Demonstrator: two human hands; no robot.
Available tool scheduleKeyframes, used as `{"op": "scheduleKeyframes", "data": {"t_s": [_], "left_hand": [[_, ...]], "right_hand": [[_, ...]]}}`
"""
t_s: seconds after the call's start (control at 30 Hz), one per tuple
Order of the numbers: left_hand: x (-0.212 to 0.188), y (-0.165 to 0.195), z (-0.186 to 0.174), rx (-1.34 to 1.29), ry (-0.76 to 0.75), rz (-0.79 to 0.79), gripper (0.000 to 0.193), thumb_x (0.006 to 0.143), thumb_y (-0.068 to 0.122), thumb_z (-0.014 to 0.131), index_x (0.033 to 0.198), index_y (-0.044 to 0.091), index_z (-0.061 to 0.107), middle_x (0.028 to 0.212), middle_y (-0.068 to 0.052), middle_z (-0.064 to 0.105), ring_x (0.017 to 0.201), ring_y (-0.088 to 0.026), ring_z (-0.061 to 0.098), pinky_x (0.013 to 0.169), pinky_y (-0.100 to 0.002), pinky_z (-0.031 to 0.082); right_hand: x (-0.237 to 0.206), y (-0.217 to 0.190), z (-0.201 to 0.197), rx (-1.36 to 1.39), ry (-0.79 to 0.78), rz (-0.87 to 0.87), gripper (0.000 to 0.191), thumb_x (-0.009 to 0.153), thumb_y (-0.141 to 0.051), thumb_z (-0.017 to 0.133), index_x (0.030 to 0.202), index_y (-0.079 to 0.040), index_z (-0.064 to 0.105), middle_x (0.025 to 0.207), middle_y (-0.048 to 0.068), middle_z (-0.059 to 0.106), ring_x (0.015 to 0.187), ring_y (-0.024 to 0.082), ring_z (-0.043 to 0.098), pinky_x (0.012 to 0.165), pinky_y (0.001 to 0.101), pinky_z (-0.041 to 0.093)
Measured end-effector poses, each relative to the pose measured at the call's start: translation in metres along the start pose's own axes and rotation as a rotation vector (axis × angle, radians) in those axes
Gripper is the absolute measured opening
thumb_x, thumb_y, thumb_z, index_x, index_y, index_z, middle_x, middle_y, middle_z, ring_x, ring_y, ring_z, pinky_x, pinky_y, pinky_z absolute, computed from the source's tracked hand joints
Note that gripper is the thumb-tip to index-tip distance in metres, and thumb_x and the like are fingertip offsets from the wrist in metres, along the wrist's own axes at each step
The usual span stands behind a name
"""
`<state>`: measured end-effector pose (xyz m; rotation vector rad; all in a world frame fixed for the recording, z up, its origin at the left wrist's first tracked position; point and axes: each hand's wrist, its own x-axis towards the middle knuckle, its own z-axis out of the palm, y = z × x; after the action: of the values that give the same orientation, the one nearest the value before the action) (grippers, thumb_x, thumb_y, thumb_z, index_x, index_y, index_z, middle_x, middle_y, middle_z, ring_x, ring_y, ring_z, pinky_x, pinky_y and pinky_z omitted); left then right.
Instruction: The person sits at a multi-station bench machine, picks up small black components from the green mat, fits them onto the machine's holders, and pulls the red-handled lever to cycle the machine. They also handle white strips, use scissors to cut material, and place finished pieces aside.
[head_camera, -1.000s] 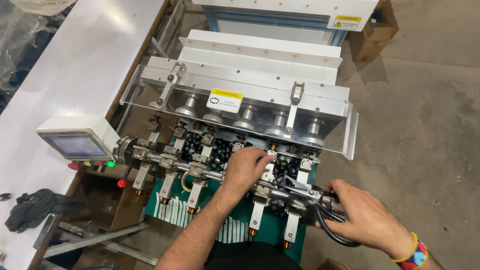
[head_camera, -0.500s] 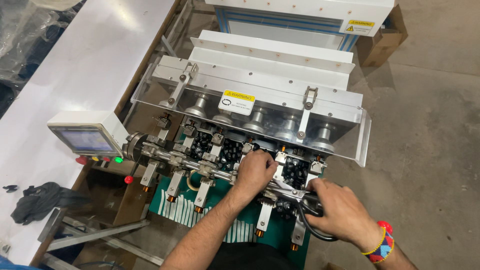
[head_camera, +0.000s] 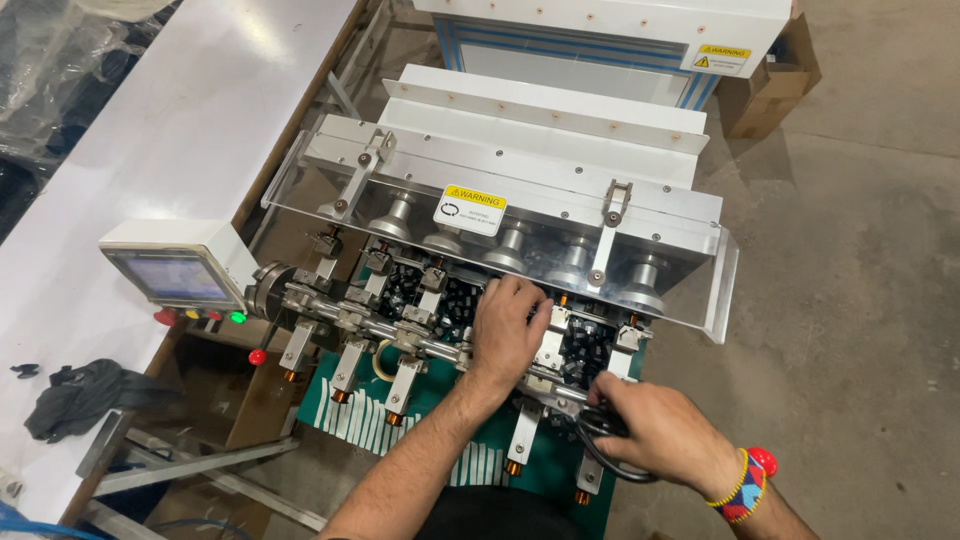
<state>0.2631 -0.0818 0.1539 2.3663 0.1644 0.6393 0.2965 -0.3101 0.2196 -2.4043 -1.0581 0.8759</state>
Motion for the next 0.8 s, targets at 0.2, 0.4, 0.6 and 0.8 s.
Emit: {"op": "scheduleKeyframes", "data": {"t_s": [0.2, 0.4, 0.6, 0.8], "left_hand": [[-0.015, 0.022, 0.014, -0.07, -0.086, 0.025, 0.005, 0.09, 0.009, 0.067, 0.088, 0.004, 0.064, 0.087, -0.007, 0.064, 0.086, -0.027, 0.06, 0.08, -0.045, 0.045], [-0.021, 0.031, 0.028, -0.02, -0.098, 0.084, 0.006, 0.089, 0.008, 0.068, 0.086, 0.004, 0.065, 0.084, -0.01, 0.067, 0.083, -0.031, 0.063, 0.08, -0.046, 0.047], [-0.011, -0.006, -0.001, -0.223, -0.383, 0.14, 0.018, 0.089, 0.022, 0.074, 0.091, 0.005, 0.074, 0.09, -0.011, 0.073, 0.089, -0.033, 0.067, 0.081, -0.046, 0.051], [0.003, -0.069, -0.059, -0.096, -0.123, -0.208, 0.02, 0.092, 0.028, 0.071, 0.094, 0.009, 0.076, 0.098, -0.008, 0.075, 0.091, -0.028, 0.07, 0.081, -0.043, 0.055]], "right_hand": [[-0.039, 0.004, -0.003, 0.088, -0.146, 0.009, 0.051, 0.074, -0.032, 0.086, 0.115, -0.018, 0.059, 0.095, 0.008, 0.074, 0.091, 0.03, 0.071, 0.078, 0.0417, 0.054], [-0.05, -0.003, -0.004, 0.063, -0.241, 0.149, 0.046, 0.074, -0.032, 0.082, 0.113, -0.021, 0.06, 0.086, 0.005, 0.074, 0.088, 0.027, 0.071, 0.077, 0.0404, 0.053], [-0.043, -0.026, -0.005, 0.24, 0.021, -0.04, 0.049, 0.078, -0.037, 0.086, 0.115, -0.014, 0.063, 0.096, 0.005, 0.077, 0.089, 0.025, 0.078, 0.076, 0.0382, 0.058], [0.018, -0.055, 0.011, 0.085, 0.151, 0.214, 0.069, 0.069, -0.038, 0.084, 0.127, -0.013, 0.057, 0.095, 0.014, 0.073, 0.092, 0.032, 0.072, 0.082, 0.043, 0.055]]}}
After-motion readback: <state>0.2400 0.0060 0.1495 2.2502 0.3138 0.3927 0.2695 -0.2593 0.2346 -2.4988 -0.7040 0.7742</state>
